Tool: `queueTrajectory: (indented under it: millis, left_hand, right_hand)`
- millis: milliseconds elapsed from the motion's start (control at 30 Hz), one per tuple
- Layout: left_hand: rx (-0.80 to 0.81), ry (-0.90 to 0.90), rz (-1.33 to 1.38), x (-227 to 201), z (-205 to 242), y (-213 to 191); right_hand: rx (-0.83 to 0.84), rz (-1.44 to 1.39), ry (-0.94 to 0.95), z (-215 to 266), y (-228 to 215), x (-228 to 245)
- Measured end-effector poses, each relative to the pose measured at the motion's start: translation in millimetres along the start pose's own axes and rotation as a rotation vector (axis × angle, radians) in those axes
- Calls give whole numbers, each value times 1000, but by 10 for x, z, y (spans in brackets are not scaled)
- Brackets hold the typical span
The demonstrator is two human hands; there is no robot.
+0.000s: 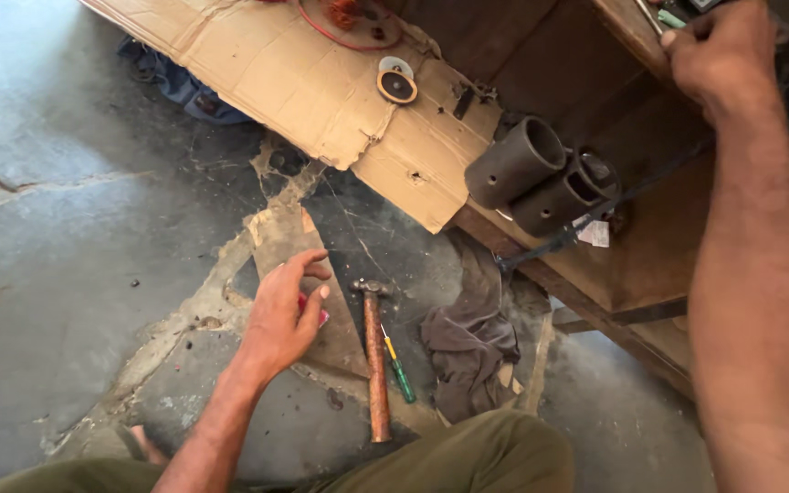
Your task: The person sits on the floor and uses a hammer and nail to punch holes into a small red metal can placed on a wooden block. The person repeatedly hammers the nail into the can, rotates the can, and uses a screwdriver to clear debris from the holes.
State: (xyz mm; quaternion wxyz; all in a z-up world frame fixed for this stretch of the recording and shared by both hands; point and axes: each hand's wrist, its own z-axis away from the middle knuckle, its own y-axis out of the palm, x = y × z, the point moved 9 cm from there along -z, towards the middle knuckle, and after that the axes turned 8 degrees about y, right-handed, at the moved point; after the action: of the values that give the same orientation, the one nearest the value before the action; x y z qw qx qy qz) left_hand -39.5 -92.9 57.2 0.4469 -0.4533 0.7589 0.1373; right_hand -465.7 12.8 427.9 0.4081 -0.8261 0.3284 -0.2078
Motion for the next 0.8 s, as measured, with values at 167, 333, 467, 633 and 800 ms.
queueTrajectory:
  millis: [167, 333, 467, 633, 800]
  left_hand:
    - [22, -45, -21, 29, -5, -5]
    - [-107, 69, -11, -233, -13, -145]
    - [1, -130, 223, -204, 29, 67]
    - [148, -280, 636, -99, 180, 482]
    - [77, -426, 643, 218, 304, 526]
  right_hand:
    - [-9, 220, 0, 225, -216, 36]
    - [-267, 134, -174, 1443, -634, 230]
    - [134, -613, 333, 2911, 332, 47]
    - [877, -1242, 825, 4860, 2099, 782]
    - [1058, -1415, 948, 5256, 2454, 1026]
